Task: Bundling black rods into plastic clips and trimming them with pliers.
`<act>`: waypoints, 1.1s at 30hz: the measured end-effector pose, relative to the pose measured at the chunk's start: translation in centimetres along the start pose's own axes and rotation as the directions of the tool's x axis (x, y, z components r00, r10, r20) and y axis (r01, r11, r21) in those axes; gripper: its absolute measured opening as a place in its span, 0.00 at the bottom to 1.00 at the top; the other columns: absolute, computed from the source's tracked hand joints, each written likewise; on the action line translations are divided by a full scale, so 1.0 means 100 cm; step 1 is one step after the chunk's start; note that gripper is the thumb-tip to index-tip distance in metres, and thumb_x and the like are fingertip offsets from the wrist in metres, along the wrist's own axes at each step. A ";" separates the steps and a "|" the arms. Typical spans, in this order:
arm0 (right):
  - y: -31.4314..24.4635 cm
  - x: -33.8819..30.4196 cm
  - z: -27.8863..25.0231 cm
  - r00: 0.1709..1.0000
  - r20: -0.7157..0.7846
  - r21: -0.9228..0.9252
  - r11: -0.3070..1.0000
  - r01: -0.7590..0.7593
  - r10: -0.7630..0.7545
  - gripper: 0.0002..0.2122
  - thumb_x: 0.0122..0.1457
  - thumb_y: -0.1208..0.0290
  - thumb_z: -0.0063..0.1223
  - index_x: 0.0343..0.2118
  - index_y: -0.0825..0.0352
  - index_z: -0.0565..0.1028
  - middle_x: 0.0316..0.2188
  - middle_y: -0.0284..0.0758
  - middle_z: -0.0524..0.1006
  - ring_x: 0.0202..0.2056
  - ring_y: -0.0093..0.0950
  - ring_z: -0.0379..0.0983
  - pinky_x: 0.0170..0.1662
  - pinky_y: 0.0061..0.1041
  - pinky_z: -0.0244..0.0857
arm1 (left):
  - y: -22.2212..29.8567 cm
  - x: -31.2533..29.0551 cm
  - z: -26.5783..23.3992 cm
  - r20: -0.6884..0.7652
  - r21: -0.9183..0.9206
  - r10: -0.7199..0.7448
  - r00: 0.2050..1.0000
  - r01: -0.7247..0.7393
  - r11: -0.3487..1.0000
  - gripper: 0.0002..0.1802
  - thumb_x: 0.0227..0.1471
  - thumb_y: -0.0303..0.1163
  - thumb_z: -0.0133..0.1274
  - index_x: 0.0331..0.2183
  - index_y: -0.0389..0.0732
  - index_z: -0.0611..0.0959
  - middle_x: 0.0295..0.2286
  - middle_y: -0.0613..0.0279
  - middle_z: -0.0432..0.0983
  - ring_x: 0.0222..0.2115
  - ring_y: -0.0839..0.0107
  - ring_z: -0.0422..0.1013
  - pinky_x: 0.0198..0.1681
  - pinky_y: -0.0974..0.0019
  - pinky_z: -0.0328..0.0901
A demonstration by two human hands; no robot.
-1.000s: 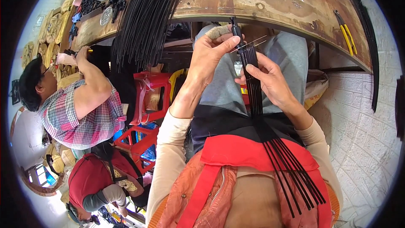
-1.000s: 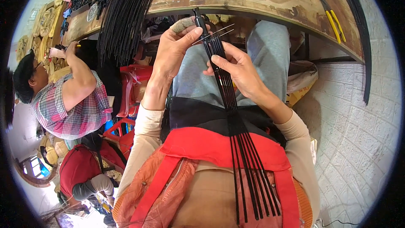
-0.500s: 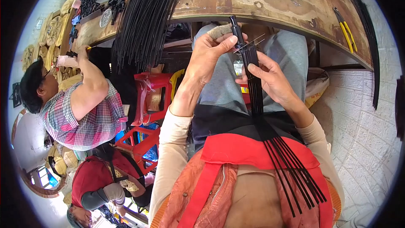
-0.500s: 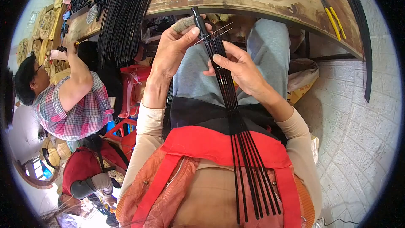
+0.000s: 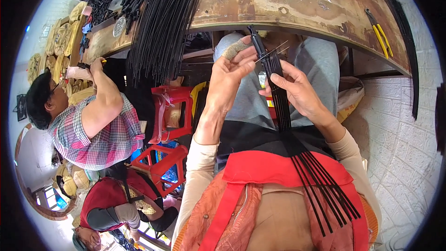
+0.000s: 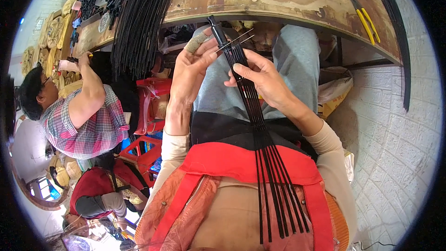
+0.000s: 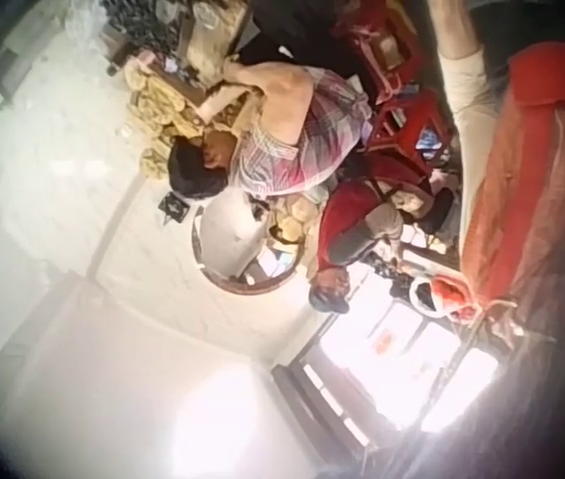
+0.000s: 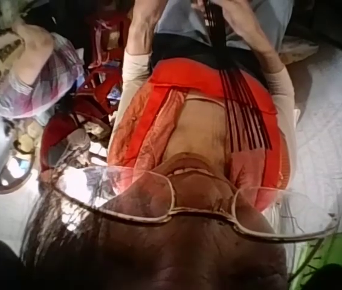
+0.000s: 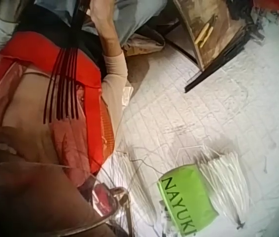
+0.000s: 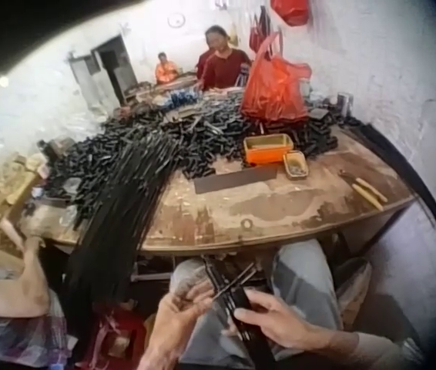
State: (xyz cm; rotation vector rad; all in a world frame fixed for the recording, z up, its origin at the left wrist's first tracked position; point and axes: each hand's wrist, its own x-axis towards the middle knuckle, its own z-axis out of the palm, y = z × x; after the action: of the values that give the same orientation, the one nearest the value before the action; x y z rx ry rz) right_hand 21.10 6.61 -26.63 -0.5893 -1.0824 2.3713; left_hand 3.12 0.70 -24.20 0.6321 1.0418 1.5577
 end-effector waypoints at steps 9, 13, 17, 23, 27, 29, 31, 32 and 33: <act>0.002 -0.002 0.007 0.999 -0.038 -0.050 0.999 -0.001 -0.001 0.14 0.64 0.73 0.48 0.52 0.67 0.68 0.35 0.30 0.72 0.35 0.21 0.72 0.47 0.35 0.72 | 0.011 -0.010 0.017 -0.110 0.288 0.126 0.986 -0.090 0.953 0.40 0.46 0.16 0.60 0.59 0.36 0.62 0.47 0.44 0.72 0.44 0.64 0.74 0.50 0.64 0.68; -0.001 -0.003 0.009 0.999 -0.032 -0.060 0.998 0.002 -0.004 0.14 0.64 0.73 0.48 0.52 0.68 0.68 0.35 0.31 0.72 0.35 0.21 0.72 0.47 0.34 0.73 | 0.015 -0.013 0.020 -0.099 0.288 0.151 0.984 -0.117 0.950 0.41 0.44 0.15 0.60 0.59 0.37 0.62 0.46 0.42 0.72 0.45 0.62 0.74 0.49 0.63 0.69; 0.001 -0.001 0.009 1.000 -0.010 -0.046 0.999 0.022 -0.022 0.14 0.64 0.73 0.48 0.52 0.68 0.68 0.35 0.31 0.72 0.35 0.21 0.72 0.47 0.34 0.73 | 0.015 -0.011 0.022 -0.144 0.272 0.142 0.979 -0.099 0.957 0.43 0.42 0.15 0.62 0.59 0.35 0.62 0.47 0.42 0.71 0.45 0.60 0.74 0.49 0.62 0.69; -0.004 -0.004 0.013 1.000 -0.026 -0.055 0.998 -0.001 0.000 0.15 0.64 0.72 0.48 0.52 0.68 0.67 0.34 0.32 0.72 0.35 0.21 0.72 0.48 0.36 0.72 | 0.013 -0.007 0.014 -0.122 0.110 0.114 0.986 -0.101 0.989 0.42 0.42 0.13 0.61 0.58 0.35 0.63 0.47 0.42 0.71 0.46 0.59 0.74 0.50 0.61 0.69; -0.002 -0.003 0.012 1.000 0.020 -0.065 0.998 0.016 -0.015 0.15 0.64 0.73 0.47 0.52 0.69 0.67 0.35 0.33 0.72 0.35 0.22 0.72 0.48 0.36 0.72 | 0.009 -0.005 0.003 -0.089 -0.007 0.058 0.994 -0.059 0.998 0.41 0.42 0.13 0.60 0.58 0.35 0.64 0.47 0.42 0.72 0.46 0.59 0.74 0.50 0.61 0.69; 0.000 -0.004 0.012 1.000 0.021 -0.070 0.997 0.017 -0.016 0.15 0.64 0.73 0.47 0.53 0.69 0.67 0.35 0.33 0.72 0.35 0.23 0.72 0.48 0.37 0.72 | 0.009 -0.007 0.001 -0.091 0.103 0.042 0.995 -0.032 0.994 0.39 0.42 0.12 0.60 0.57 0.35 0.65 0.46 0.43 0.73 0.46 0.59 0.73 0.51 0.61 0.69; -0.001 -0.004 0.012 1.000 0.016 -0.068 0.998 0.017 -0.016 0.15 0.64 0.73 0.47 0.53 0.69 0.67 0.35 0.33 0.72 0.35 0.23 0.72 0.48 0.37 0.72 | 0.013 -0.007 0.004 -0.091 0.110 0.041 0.995 -0.031 0.993 0.39 0.42 0.12 0.60 0.57 0.35 0.65 0.45 0.43 0.74 0.47 0.59 0.73 0.51 0.60 0.69; -0.001 -0.005 0.013 1.000 0.013 -0.066 0.998 0.016 -0.015 0.15 0.64 0.73 0.47 0.53 0.69 0.67 0.35 0.33 0.72 0.35 0.23 0.71 0.48 0.37 0.72 | 0.014 -0.008 0.005 -0.092 0.117 0.042 0.995 -0.032 0.993 0.39 0.42 0.12 0.60 0.57 0.35 0.65 0.45 0.43 0.74 0.47 0.59 0.73 0.51 0.60 0.69; 0.000 -0.005 0.013 1.000 0.012 -0.065 0.998 0.014 -0.014 0.15 0.64 0.73 0.47 0.53 0.69 0.67 0.35 0.33 0.72 0.35 0.23 0.71 0.48 0.37 0.72 | 0.011 -0.007 0.004 -0.093 0.116 0.041 0.995 -0.030 0.993 0.39 0.42 0.12 0.60 0.57 0.35 0.65 0.45 0.43 0.74 0.47 0.59 0.73 0.51 0.60 0.69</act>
State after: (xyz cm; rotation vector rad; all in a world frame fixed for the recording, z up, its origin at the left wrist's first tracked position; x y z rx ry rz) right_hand 20.82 5.59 -25.73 -0.5901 -1.1688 2.3375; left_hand 3.08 0.12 -22.96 0.6631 1.2037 1.5795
